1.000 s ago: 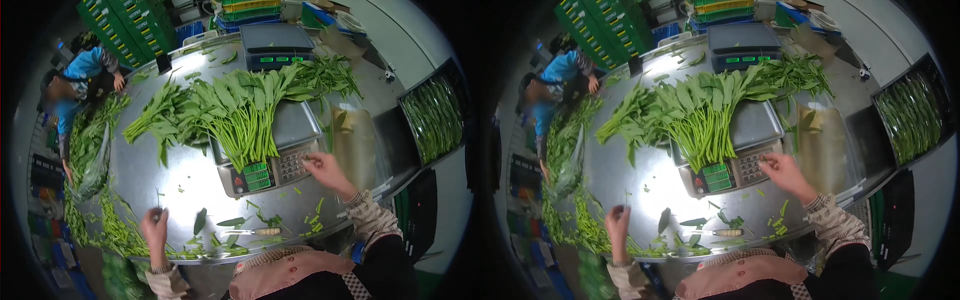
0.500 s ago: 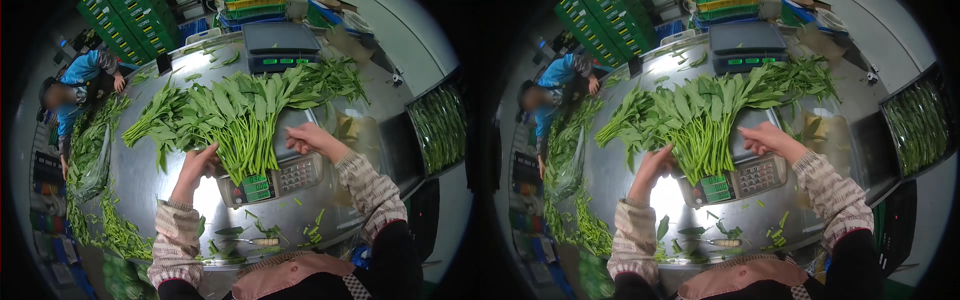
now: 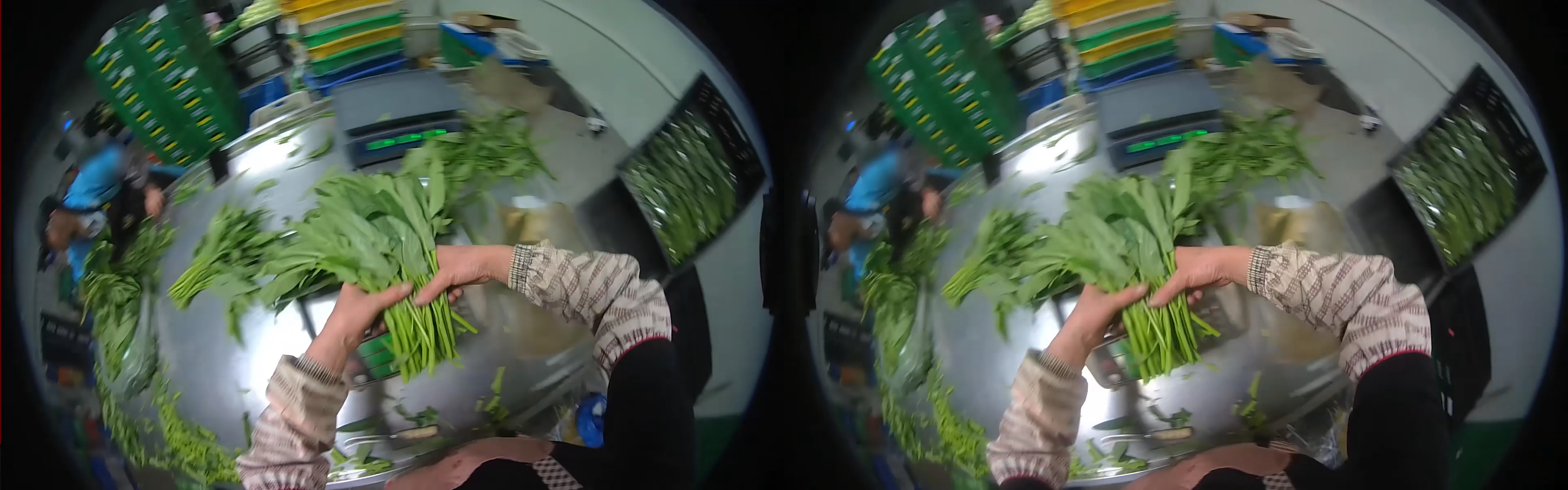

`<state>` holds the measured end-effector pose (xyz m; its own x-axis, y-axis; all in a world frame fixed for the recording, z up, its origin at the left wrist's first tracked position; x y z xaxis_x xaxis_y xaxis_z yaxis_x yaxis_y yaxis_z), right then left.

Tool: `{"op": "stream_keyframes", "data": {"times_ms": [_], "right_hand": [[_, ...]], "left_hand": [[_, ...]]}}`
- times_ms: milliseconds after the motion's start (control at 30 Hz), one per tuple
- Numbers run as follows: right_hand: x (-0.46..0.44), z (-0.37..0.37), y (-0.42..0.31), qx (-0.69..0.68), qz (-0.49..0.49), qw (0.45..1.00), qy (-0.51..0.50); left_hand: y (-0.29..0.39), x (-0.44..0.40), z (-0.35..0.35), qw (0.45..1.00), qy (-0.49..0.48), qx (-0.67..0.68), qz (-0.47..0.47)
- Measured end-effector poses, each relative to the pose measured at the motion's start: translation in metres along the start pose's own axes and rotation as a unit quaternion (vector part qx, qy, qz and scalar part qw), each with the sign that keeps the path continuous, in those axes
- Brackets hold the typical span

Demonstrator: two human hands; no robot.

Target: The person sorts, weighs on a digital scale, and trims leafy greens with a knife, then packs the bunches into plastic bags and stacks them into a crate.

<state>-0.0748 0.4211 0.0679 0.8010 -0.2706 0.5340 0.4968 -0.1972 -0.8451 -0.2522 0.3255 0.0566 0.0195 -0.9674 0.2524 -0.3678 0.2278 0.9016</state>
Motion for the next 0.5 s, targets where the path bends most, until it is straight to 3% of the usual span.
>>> {"op": "stream_keyframes", "data": {"times_ms": [100,200,233,300,333,367,433,467,500], "right_hand": [[0.079,0.025,0.011,0.047,-0.033,0.998,-0.008],[0.138,0.051,0.016,0.086,-0.031,0.996,0.023],[0.152,0.059,0.025,0.076,-0.036,0.996,0.037],[0.169,0.077,0.038,0.064,-0.074,0.995,0.031],[0.173,0.078,0.045,0.069,-0.013,0.996,0.051],[0.174,0.077,0.050,0.074,0.053,0.993,0.070],[0.166,0.074,0.047,0.106,0.171,0.976,0.083],[0.157,0.072,0.043,0.097,0.199,0.970,0.104],[0.151,0.069,0.031,0.088,0.193,0.972,0.100]], "left_hand": [[0.000,0.003,-0.065,0.991,-0.114,-0.057,0.049],[-0.011,-0.016,-0.126,0.987,-0.149,-0.056,0.032],[-0.008,-0.024,-0.141,0.978,-0.171,-0.084,0.087],[-0.005,-0.028,-0.167,0.983,-0.163,-0.058,0.060],[-0.006,-0.028,-0.177,0.986,-0.155,-0.048,0.045],[-0.015,-0.032,-0.176,0.983,-0.142,-0.093,-0.062],[0.000,-0.029,-0.170,0.978,-0.139,-0.128,-0.088],[0.012,-0.026,-0.164,0.974,-0.135,-0.150,-0.100],[0.024,-0.022,-0.158,0.981,-0.104,-0.155,-0.051]]}}
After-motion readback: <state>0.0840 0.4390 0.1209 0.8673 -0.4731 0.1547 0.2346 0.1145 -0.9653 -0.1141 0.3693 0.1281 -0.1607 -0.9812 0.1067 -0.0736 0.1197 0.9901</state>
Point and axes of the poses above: each hand's wrist, its own x-axis away from the middle knuckle, its own z-axis out of the back of the hand, y = z × x, the point moved 1 cm from there along -x, towards the middle knuckle, and after that the axes turned 4 degrees about x, right-handed, at the moved point
